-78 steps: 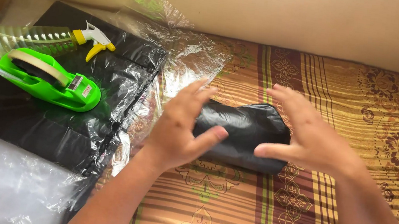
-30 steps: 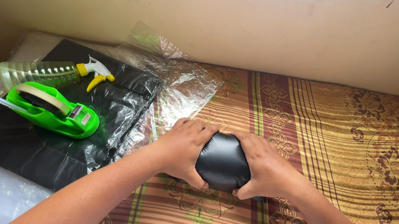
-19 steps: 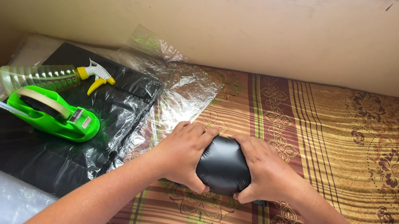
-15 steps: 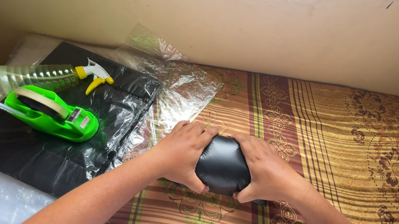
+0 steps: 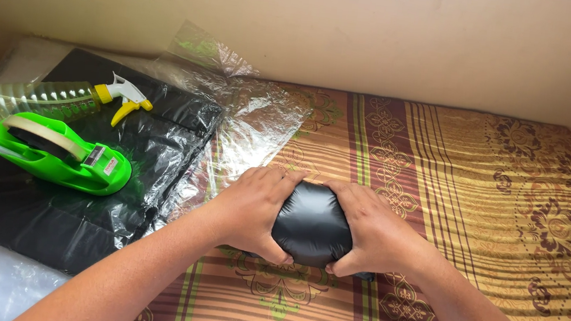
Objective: Folding and taping a black plastic bag into a compact package.
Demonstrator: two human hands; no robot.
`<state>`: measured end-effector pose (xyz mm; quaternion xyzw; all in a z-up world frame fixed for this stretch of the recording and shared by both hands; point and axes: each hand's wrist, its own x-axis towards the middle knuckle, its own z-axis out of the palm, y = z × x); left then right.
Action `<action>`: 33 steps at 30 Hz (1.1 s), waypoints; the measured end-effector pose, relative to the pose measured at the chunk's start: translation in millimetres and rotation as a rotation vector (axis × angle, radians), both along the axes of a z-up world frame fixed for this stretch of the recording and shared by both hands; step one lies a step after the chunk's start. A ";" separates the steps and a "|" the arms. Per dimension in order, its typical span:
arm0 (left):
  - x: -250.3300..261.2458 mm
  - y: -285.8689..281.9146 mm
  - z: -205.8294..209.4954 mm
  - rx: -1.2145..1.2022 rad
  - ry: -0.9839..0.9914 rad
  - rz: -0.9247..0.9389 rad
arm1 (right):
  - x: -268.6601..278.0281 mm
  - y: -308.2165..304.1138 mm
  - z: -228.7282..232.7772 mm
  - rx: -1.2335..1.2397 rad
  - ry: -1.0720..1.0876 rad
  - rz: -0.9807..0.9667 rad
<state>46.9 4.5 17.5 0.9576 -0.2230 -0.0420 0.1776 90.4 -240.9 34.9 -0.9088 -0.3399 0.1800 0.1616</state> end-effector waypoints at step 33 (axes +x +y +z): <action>-14.2 -120.9 -31.1 0.309 -0.027 -0.390 | -208.0 -281.0 -13.5 -0.020 -0.210 -0.961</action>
